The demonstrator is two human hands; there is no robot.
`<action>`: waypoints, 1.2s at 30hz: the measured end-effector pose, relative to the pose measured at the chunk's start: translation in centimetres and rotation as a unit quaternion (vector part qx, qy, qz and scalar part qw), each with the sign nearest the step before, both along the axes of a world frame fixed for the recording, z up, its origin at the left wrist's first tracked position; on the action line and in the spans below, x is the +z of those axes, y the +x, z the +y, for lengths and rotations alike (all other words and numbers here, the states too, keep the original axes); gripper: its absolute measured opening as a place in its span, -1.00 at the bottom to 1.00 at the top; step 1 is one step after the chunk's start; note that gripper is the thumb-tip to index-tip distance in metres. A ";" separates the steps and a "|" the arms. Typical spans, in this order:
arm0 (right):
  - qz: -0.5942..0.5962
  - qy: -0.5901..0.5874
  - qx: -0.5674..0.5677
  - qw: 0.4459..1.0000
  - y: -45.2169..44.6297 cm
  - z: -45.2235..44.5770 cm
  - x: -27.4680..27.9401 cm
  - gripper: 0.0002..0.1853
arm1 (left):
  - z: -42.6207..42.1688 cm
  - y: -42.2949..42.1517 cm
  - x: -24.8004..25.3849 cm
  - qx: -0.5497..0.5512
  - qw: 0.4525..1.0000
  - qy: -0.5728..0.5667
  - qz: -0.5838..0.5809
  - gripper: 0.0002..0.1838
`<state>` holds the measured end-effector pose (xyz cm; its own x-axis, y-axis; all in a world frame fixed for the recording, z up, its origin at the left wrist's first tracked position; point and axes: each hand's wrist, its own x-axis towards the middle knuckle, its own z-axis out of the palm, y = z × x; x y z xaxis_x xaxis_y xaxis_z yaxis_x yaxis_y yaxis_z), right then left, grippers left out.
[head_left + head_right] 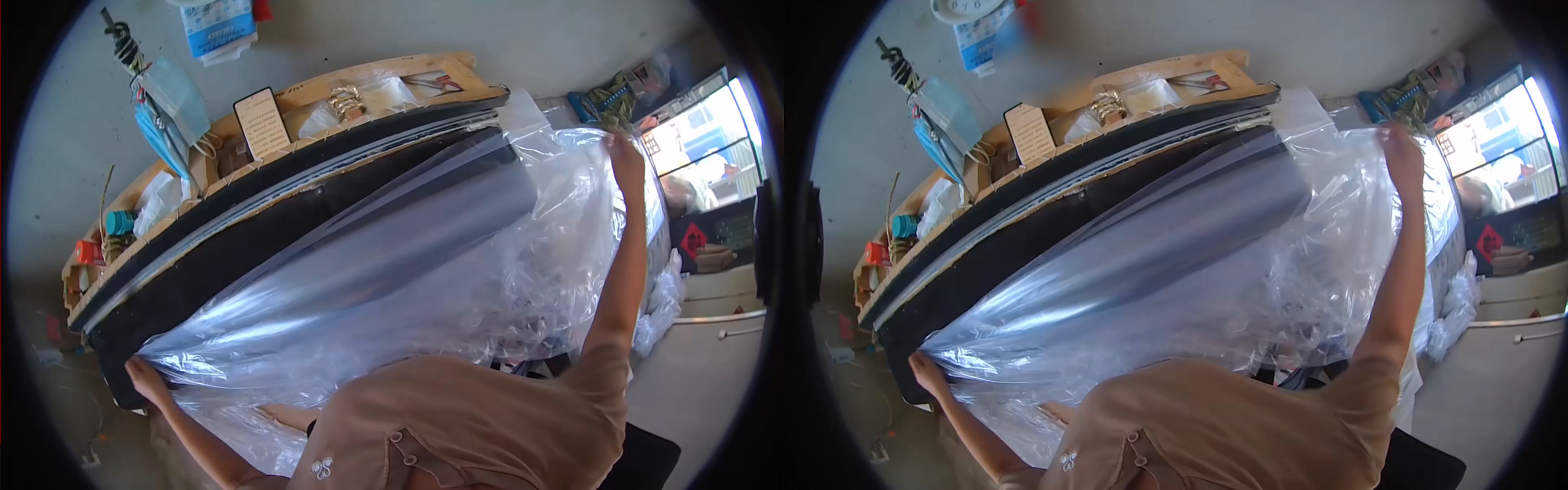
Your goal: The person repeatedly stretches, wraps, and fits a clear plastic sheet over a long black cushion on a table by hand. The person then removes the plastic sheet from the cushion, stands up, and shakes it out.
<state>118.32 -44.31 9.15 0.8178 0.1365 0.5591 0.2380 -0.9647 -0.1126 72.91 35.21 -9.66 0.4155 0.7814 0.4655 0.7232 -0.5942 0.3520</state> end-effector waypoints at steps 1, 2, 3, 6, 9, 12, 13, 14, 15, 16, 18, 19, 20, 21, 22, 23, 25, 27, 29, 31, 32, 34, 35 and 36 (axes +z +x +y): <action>-0.248 -0.114 -0.094 0.957 1.9 2.0 0.7 -0.73 | -0.7 0.9 0.0 0.028 0.998 0.012 0.056 -0.74; -0.344 -0.061 -0.099 0.932 2.6 5.0 2.1 -0.73 | -2.0 1.7 -0.2 0.062 0.992 0.019 0.107 -0.72; -0.342 0.053 -0.124 0.930 3.6 7.4 0.8 -0.72 | -3.5 2.4 0.8 0.058 0.994 -0.006 0.088 -0.76; 0.078 0.061 -0.090 0.991 5.3 13.0 -9.8 -0.49 | -1.6 0.3 0.1 -0.025 0.998 -0.023 0.053 -0.78; 0.097 -0.043 -0.001 0.994 0.6 12.4 -17.9 -0.39 | 4.5 -7.9 -1.2 0.085 0.986 -0.015 0.142 -0.77; 0.102 -0.110 0.120 0.981 -9.6 11.2 -17.3 -0.51 | 5.9 -13.3 0.9 0.208 0.958 -0.007 0.200 -0.66; 0.111 -0.112 0.114 0.981 -11.8 10.4 -17.6 -0.51 | 7.6 -14.6 1.2 0.239 0.943 -0.031 0.229 -0.65; 0.123 -0.093 0.081 0.985 -13.2 9.6 -17.6 -0.55 | 8.7 -15.0 0.9 0.238 0.943 -0.039 0.229 -0.63; 0.132 -0.074 0.048 0.987 -13.7 8.5 -17.4 -0.60 | 8.8 -13.9 0.0 0.262 0.940 -0.034 0.217 -0.61; 0.114 -0.029 0.043 0.992 -12.4 7.1 -18.7 -0.64 | 9.1 -12.3 -0.5 0.282 0.937 -0.024 0.207 -0.60; 0.026 0.025 0.077 0.996 -9.4 10.3 -16.1 -0.68 | 9.3 -9.0 -1.0 0.285 0.931 -0.055 0.221 -0.59; 0.023 0.071 0.069 0.995 -7.6 12.3 -15.9 -0.69 | 8.4 -7.5 -0.6 0.316 0.923 -0.065 0.210 -0.60; 0.020 0.117 0.062 0.991 -5.9 13.9 -15.7 -0.70 | 7.9 -6.7 -0.4 0.349 0.913 -0.075 0.198 -0.60; 0.035 0.077 0.086 0.993 -4.2 14.5 -15.5 -0.75 | 8.4 -6.9 -0.7 0.350 0.913 -0.076 0.195 -0.60; 0.049 0.037 0.111 0.992 -2.7 15.0 -15.4 -0.79 | 9.1 -7.5 -1.0 0.342 0.911 -0.077 0.215 -0.60; 0.093 0.041 0.103 0.989 -1.2 14.8 -15.7 -0.83 | 9.4 -8.0 -1.3 0.336 0.909 -0.078 0.236 -0.60; 0.085 0.016 0.113 0.990 1.4 14.7 -16.4 -0.93 | 8.9 -7.9 -1.5 0.348 0.910 -0.079 0.211 -0.60; -0.044 0.057 0.085 0.994 2.6 15.4 -15.7 -0.92 | 8.9 -7.8 -1.6 0.354 0.912 -0.077 0.189 -0.60; -0.033 0.098 0.045 0.994 2.5 15.5 -15.7 -0.89 | 9.3 -8.1 -1.7 0.366 0.910 -0.081 0.180 -0.60; -0.054 0.103 0.113 0.987 0.6 15.0 -16.5 -0.82 | 10.3 -8.1 -1.5 0.358 0.913 -0.078 0.180 -0.61; -0.021 0.090 0.082 0.992 -0.9 15.1 -16.0 -0.76 | 9.8 -8.5 -2.2 0.360 0.912 -0.087 0.177 -0.61; -0.038 -0.001 0.150 0.988 -3.1 15.6 -15.7 -0.76 | 9.6 -8.9 -2.5 0.363 0.911 -0.082 0.178 -0.61; 0.049 0.049 0.130 0.989 -3.5 15.1 -16.3 -0.84 | 9.9 -8.5 -2.1 0.361 0.913 -0.073 0.177 -0.61; 0.045 0.134 0.081 0.987 -3.6 15.0 -16.4 -0.88 | 9.6 -8.1 -2.0 0.363 0.914 -0.069 0.170 -0.61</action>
<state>114.70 -29.35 -7.29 0.8456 0.1258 0.5187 0.3634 -0.8475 -0.3869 64.81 44.77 -11.66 -0.1331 0.9502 0.2819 0.9906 0.1181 0.0695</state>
